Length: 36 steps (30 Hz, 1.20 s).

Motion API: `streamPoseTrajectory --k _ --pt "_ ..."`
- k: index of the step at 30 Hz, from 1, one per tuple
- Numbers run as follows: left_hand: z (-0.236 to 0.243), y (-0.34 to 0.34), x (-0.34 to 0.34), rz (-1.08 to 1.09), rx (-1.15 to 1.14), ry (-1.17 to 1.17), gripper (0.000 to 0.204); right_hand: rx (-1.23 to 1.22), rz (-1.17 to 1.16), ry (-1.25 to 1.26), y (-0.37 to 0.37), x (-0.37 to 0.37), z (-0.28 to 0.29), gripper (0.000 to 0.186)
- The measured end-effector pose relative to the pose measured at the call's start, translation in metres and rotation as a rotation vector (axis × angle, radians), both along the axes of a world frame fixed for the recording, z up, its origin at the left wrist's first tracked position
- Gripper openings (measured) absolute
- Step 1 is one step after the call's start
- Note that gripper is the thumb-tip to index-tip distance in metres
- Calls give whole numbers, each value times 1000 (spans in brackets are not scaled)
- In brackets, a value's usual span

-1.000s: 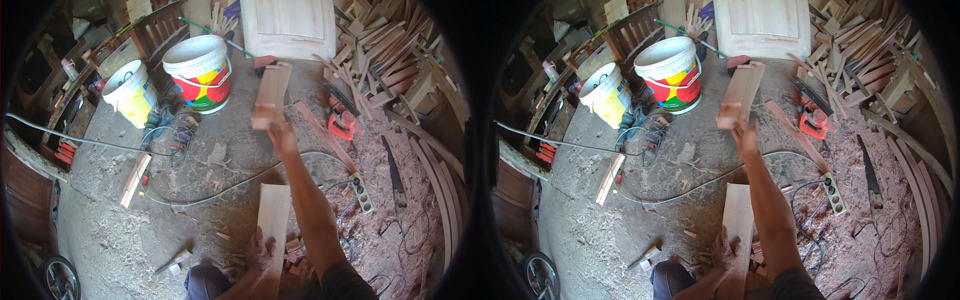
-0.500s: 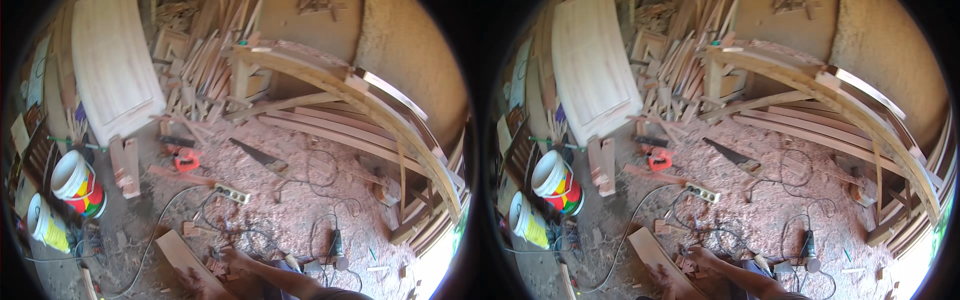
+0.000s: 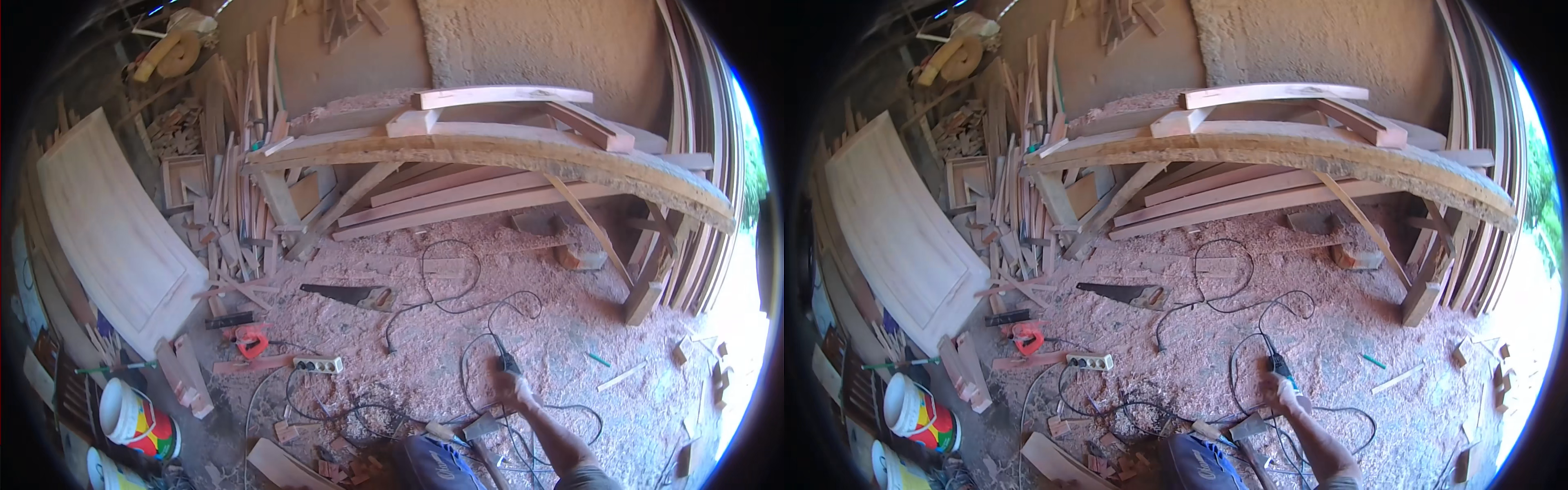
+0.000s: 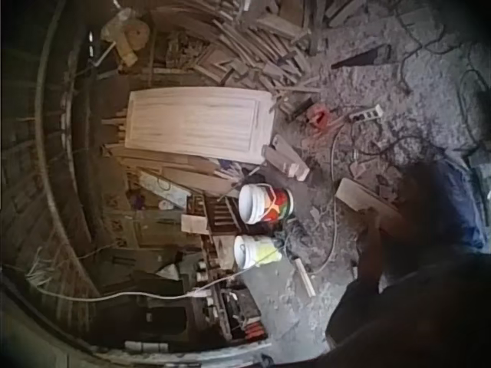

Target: The person shapes a piece of wood using a hatchet while sitting on the floor, occasionally picking up and repositioning the wood and another wooden piece.

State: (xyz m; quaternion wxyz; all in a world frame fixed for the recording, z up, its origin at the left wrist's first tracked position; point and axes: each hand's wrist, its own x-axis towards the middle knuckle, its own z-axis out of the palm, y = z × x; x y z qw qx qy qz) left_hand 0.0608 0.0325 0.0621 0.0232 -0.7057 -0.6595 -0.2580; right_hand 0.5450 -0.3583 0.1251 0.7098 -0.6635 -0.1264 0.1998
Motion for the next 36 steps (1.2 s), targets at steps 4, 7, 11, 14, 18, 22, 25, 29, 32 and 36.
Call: streamPoseTrajectory --k 4,7,11,14,18,22,25,29,32,36 --pt "28 2 5 -107 -154 85 65 -577 -325 -511 -55 48 26 31" --pt "43 -8 17 -199 -316 127 63 -807 -545 -483 -117 81 -6 33" --pt "85 -15 27 -314 -465 112 60 -989 -540 -255 -164 94 -46 52" --pt "99 11 72 -528 -290 -37 59 -1020 -629 -293 -192 104 -93 59" --pt "167 36 214 -768 -122 -61 47 -1014 -579 -260 -232 102 -130 60" --pt "308 54 347 -924 -1 -94 46 -1206 -491 -372 -210 72 -147 63" --pt "388 55 457 -1056 206 -98 49 -1285 -468 -397 -216 75 -134 63" --pt "497 46 594 -1188 195 -307 58 -1110 -707 -991 -203 74 -115 48" --pt "553 31 710 -1322 267 -397 65 -1209 -704 -979 -216 80 -99 46" --pt "611 -13 791 -1073 504 -111 77 -1270 -580 -812 -216 80 -111 52"
